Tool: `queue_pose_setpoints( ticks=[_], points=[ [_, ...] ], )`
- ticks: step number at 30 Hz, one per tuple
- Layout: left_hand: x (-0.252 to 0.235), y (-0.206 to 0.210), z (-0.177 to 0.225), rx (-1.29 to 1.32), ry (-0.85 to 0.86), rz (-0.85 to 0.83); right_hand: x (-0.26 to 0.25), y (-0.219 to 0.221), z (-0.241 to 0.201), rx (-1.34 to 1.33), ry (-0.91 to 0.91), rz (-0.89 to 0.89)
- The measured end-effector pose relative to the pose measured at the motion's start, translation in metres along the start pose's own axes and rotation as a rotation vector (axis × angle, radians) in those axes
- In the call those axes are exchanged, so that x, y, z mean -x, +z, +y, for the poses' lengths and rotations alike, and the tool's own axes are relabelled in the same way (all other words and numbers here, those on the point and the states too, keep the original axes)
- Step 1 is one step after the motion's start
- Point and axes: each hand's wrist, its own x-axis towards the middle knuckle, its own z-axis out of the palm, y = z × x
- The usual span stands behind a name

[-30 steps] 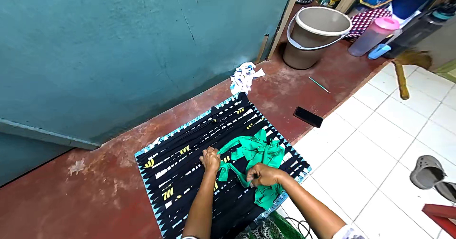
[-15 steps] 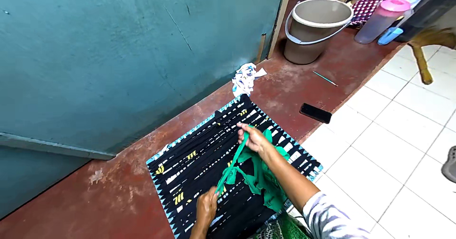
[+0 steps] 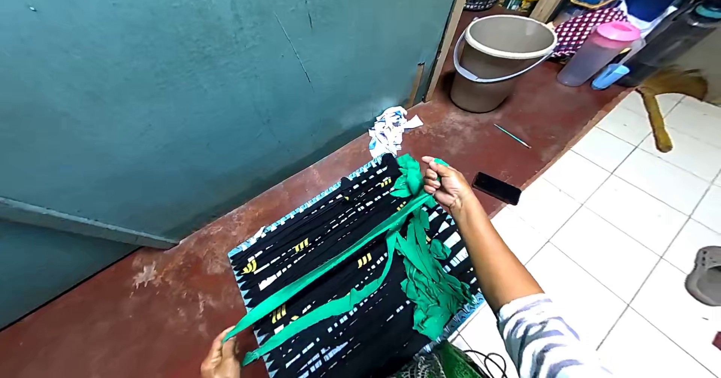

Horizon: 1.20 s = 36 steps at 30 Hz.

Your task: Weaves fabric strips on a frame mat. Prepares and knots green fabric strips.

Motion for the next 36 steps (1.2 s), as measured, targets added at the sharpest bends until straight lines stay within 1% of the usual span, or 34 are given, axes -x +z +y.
queue_pose_setpoints(
  ticks=[2,3,5,6,7,8,10,11,12,13,14,15,16,18,19,20,21,22,24,25,26,27,28,29,31,33,35,36],
  points=[
    [0.007,0.016,0.004,-0.082,0.014,-0.204,0.003,0.001,0.002,0.158,0.056,-0.032],
    [0.011,0.028,0.01,-0.137,0.024,-0.321,0.005,0.003,0.002,0.302,0.072,-0.052],
    [0.024,0.056,0.026,-0.195,0.019,-0.567,0.011,0.008,0.004,0.769,0.035,-0.156],
    [0.034,0.072,0.037,-0.167,0.026,-0.692,0.014,0.01,0.004,0.996,0.034,-0.266],
    [0.046,0.087,0.051,-0.11,0.042,-0.833,0.017,0.012,0.005,1.161,0.05,-0.406],
    [0.058,0.101,0.065,-0.048,0.075,-0.996,0.022,0.014,0.008,1.265,0.057,-0.559],
    [0.077,0.128,0.085,0.007,0.2,-1.301,0.032,0.019,0.011,1.325,0.107,-0.808],
    [0.079,0.141,0.091,-0.022,0.238,-1.391,0.035,0.021,0.011,1.316,0.14,-0.89],
    [0.078,0.153,0.095,-0.02,0.24,-1.386,0.038,0.024,0.01,1.303,0.151,-0.941],
    [0.073,0.164,0.098,0.042,0.204,-1.323,0.043,0.029,0.008,1.299,0.145,-0.973],
    [0.065,0.174,0.103,0.174,0.126,-1.265,0.05,0.034,0.008,1.305,0.118,-1.003],
    [0.058,0.182,0.11,0.353,0.034,-1.223,0.059,0.04,0.012,1.306,0.078,-1.029],
    [0.051,0.189,0.119,0.567,-0.07,-1.219,0.071,0.046,0.02,1.305,0.044,-1.057],
    [0.043,0.196,0.139,0.977,-0.251,-1.267,0.098,0.056,0.045,1.308,0.068,-1.143],
    [0.04,0.197,0.148,1.127,-0.282,-1.286,0.108,0.057,0.06,1.309,0.121,-1.195],
    [0.035,0.198,0.153,1.224,-0.256,-1.284,0.116,0.055,0.073,1.319,0.189,-1.231],
    [0.029,0.198,0.156,1.292,-0.231,-1.214,0.12,0.049,0.087,1.332,0.269,-1.253],
    [0.021,0.194,0.158,1.344,-0.23,-1.11,0.123,0.04,0.1,1.353,0.351,-1.259],
    [-0.003,0.181,0.155,1.454,-0.22,-0.894,0.122,0.012,0.124,1.432,0.459,-1.219],
    [-0.015,0.171,0.155,1.491,-0.233,-0.773,0.121,-0.003,0.132,1.507,0.496,-1.18],
    [-0.025,0.159,0.157,1.456,-0.27,-0.642,0.118,-0.018,0.135,1.574,0.539,-1.128],
    [-0.036,0.147,0.158,1.392,-0.314,-0.539,0.113,-0.036,0.137,1.604,0.578,-1.067],
    [-0.043,0.136,0.156,1.33,-0.339,-0.484,0.108,-0.054,0.136,1.604,0.601,-0.999],
    [-0.048,0.126,0.151,1.276,-0.331,-0.469,0.103,-0.069,0.13,1.582,0.617,-0.93],
    [-0.048,0.116,0.14,1.161,-0.298,-0.478,0.089,-0.092,0.11,1.491,0.592,-0.805],
    [-0.036,0.115,0.134,1.027,-0.27,-0.482,0.074,-0.11,0.086,1.427,0.481,-0.688],
    [-0.023,0.119,0.13,0.95,-0.261,-0.486,0.062,-0.113,0.065,1.543,0.388,-0.613],
    [-0.017,0.122,0.128,0.931,-0.255,-0.497,0.058,-0.109,0.059,1.649,0.383,-0.573]
  ],
)
